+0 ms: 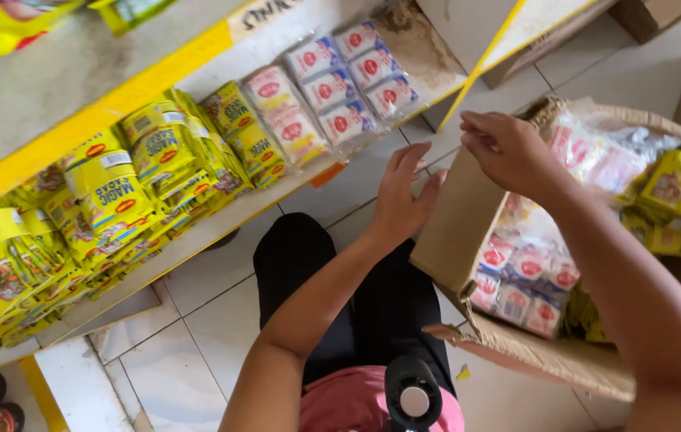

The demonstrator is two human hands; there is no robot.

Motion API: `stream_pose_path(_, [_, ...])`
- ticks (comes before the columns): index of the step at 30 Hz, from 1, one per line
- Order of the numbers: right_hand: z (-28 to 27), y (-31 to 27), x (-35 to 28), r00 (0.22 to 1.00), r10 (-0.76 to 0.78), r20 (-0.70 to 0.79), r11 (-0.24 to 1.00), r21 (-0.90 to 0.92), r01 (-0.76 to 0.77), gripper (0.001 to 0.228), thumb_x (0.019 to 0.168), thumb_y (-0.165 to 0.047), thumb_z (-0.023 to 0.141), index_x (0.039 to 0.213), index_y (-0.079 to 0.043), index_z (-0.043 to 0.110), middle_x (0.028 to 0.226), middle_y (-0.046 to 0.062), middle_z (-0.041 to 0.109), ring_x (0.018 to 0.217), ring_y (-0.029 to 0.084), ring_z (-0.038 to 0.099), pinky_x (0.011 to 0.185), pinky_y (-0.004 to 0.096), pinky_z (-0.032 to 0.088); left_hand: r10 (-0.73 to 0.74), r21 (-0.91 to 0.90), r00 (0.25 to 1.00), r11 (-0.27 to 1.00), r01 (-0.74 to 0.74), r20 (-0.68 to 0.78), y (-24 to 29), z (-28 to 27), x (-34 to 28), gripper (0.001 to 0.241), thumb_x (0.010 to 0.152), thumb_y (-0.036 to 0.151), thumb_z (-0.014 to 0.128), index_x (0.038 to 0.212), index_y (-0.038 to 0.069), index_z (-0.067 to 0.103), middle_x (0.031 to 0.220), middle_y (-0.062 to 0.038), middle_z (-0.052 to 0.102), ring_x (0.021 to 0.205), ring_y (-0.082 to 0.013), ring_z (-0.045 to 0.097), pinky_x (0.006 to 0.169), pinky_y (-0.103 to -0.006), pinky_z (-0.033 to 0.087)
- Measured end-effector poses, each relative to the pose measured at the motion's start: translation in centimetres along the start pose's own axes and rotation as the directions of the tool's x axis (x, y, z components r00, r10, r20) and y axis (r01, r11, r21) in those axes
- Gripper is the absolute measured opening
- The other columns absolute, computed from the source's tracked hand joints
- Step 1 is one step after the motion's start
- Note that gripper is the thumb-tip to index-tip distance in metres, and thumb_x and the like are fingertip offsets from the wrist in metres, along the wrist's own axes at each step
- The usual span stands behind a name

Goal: Stocking grocery store shelves with seasoning packets from a cardboard box.

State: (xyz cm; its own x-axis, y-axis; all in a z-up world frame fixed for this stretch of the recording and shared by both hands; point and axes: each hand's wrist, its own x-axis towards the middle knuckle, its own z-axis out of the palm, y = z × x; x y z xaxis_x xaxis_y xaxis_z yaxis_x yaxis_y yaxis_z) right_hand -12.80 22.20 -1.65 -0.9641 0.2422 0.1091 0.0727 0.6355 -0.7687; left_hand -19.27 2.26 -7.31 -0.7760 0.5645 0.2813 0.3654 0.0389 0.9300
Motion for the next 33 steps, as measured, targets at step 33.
stream_pose_path(33, [0.7, 13.5, -31.0, 0.856, 0.358, 0.374, 0.922, -0.285, -0.261, 0.058, 0.07, -0.017, 0.078, 0.125, -0.002, 0.063, 0.123, 0.024, 0.063, 0.11, 0.042, 0.062, 0.091, 0.049, 0.051, -0.109, 0.391, 0.394, 0.513, -0.764, 0.912, -2.2, 22.9, -16.9, 0.016, 0.08, 0.017, 0.068, 0.083, 0.005, 0.078, 0.09, -0.018, 0.075, 0.079, -0.0284, 0.074, 0.055, -0.0393, 0.058])
